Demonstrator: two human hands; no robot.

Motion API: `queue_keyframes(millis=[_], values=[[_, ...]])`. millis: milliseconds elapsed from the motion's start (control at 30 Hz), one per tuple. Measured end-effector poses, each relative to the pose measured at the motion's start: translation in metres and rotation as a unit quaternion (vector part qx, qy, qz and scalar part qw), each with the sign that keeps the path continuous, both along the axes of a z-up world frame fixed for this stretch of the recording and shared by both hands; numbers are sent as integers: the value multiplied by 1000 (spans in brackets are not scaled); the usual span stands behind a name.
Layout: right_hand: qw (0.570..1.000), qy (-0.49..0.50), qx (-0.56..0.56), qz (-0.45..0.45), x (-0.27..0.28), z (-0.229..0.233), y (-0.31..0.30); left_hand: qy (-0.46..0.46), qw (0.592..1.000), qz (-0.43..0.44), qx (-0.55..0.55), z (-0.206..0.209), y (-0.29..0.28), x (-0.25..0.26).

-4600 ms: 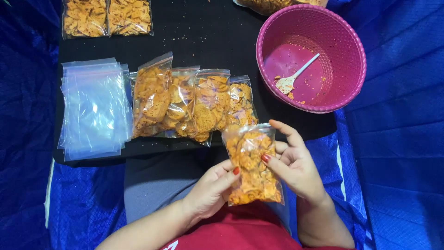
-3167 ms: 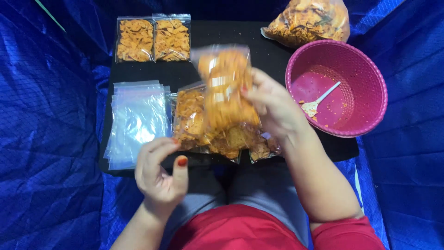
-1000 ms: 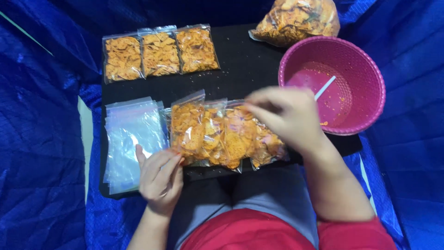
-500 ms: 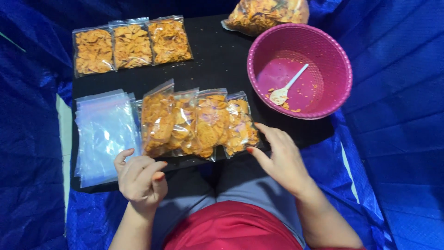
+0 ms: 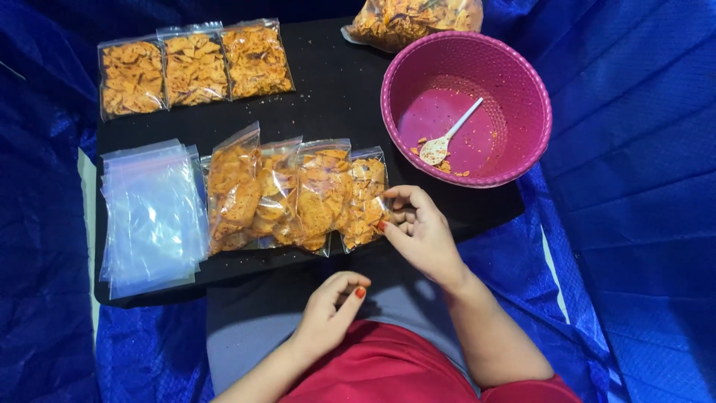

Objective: A person is manually sealing small zip-lock bags filled with snacks and arranging them neatly on a work surface.

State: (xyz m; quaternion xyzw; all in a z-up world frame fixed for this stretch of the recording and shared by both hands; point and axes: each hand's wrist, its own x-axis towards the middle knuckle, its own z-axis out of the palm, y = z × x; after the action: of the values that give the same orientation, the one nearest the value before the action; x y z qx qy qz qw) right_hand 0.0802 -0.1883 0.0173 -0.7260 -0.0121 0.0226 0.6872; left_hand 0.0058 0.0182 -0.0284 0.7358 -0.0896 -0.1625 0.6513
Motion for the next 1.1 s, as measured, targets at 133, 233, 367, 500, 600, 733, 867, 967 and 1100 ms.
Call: queue_keyframes(millis=[133, 233, 367, 500, 600, 733, 867, 967, 1100], values=[[999, 24, 48, 4, -13, 1, -13, 126, 979, -13, -157, -26, -1, 7], [997, 34, 64, 23, -31, 11, -25, 277, 917, -7, -286, -10, -7, 17], [997, 60, 37, 40, -54, 20, -42, 331, 864, 8, -379, 6, -18, 26], [995, 81, 9, 62, -71, 30, -52, 446, 770, 44, -454, 8, -29, 33], [990, 113, 65, 56, -80, 21, -59, 433, 776, 27, -458, 34, -39, 33], [976, 150, 127, 93, -80, 4, -68, 426, 791, 16, -439, 25, -52, 25], [975, 174, 139, 27, -76, -31, -78, 453, 783, 45, -425, 10, -56, 21], [970, 190, 152, 21, -74, -47, -82, 466, 780, 51, -415, 0, -56, 20], [956, 206, 206, 20, -66, -49, -74, 420, 823, 48, -380, -14, -61, 15]])
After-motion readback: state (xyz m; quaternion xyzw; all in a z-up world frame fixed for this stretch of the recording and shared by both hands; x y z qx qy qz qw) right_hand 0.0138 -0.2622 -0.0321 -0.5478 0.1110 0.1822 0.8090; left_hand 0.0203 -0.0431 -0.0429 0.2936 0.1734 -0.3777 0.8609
